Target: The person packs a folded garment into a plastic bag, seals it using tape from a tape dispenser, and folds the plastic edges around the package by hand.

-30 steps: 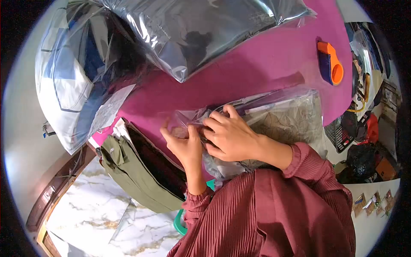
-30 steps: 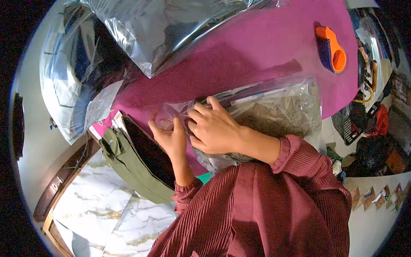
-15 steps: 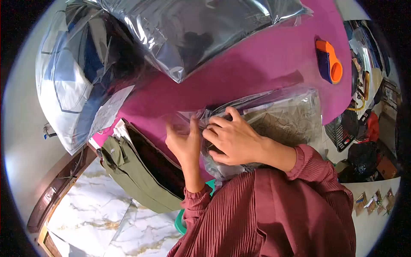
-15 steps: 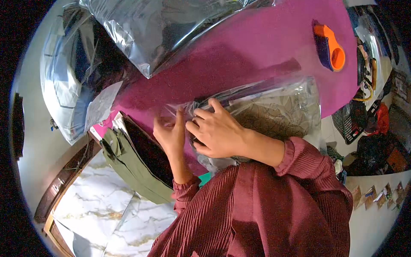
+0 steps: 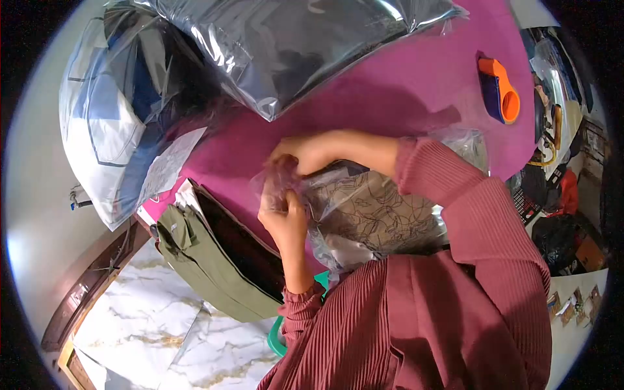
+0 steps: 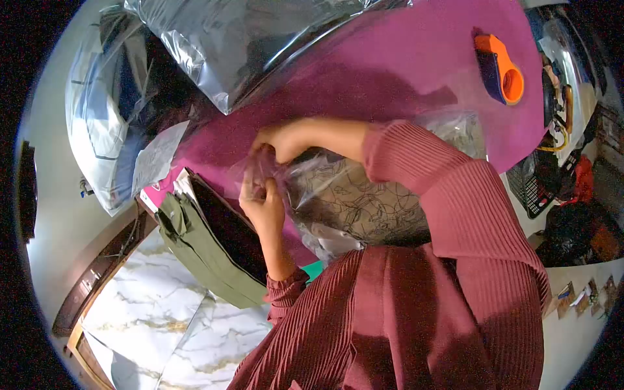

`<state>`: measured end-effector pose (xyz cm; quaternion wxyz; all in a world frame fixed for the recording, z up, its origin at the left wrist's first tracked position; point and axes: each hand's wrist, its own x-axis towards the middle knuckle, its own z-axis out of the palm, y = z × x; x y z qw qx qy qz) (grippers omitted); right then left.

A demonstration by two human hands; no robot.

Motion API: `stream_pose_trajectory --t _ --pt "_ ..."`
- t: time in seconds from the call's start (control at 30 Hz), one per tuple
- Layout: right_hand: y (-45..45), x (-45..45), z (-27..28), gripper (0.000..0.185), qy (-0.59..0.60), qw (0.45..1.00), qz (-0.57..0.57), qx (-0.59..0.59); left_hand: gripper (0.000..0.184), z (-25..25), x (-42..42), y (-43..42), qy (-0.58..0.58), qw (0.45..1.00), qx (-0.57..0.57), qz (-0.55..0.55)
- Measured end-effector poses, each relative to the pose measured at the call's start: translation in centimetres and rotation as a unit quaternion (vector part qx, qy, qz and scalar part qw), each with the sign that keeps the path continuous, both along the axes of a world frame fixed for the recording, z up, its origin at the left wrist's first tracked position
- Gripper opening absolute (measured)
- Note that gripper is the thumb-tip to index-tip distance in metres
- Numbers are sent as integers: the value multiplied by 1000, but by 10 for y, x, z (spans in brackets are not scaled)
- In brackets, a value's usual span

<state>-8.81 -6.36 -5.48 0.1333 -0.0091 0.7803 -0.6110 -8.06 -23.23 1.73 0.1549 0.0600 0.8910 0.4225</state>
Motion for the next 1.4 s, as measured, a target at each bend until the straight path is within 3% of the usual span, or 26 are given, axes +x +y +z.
stream_pose_trajectory --t 0.13,0.2,0.27,0.3,0.43,0.6,0.77,0.93,1.1,1.27,1.3,1.4 --pt "0 -19 -4 32 -52 988 105 -97 14 -4 3 -3 -54 998 17 12" --pt "-1 -21 -9 26 -23 994 95 -45 19 -21 14 5 141 988 36 48" --pt "-3 -22 -14 20 5 996 87 6 24 -34 25 10 330 939 52 84" --pt "-3 -22 -13 20 5 996 88 5 24 -30 27 12 330 939 51 85" --pt "-5 -14 -6 19 19 990 84 108 33 -1 33 17 44 993 -73 78" --pt "-3 -7 -10 22 2 998 59 14 28 -15 31 5 -5 997 6 72" --pt "20 -6 8 23 -5 989 59 -133 26 -14 32 5 30 999 3 44" --pt "47 14 11 24 101 985 59 -130 35 -14 33 3 82 993 -78 -26" --pt "75 45 27 23 107 991 78 -30 51 -7 29 0 66 973 -169 -142" --pt "79 68 39 22 116 986 78 95 45 9 19 -1 159 914 -220 -301" --pt "80 73 39 22 117 985 78 96 45 11 13 -2 160 914 -219 -301" --pt "80 88 34 22 96 994 35 46 34 15 -16 -13 -92 952 38 -291"
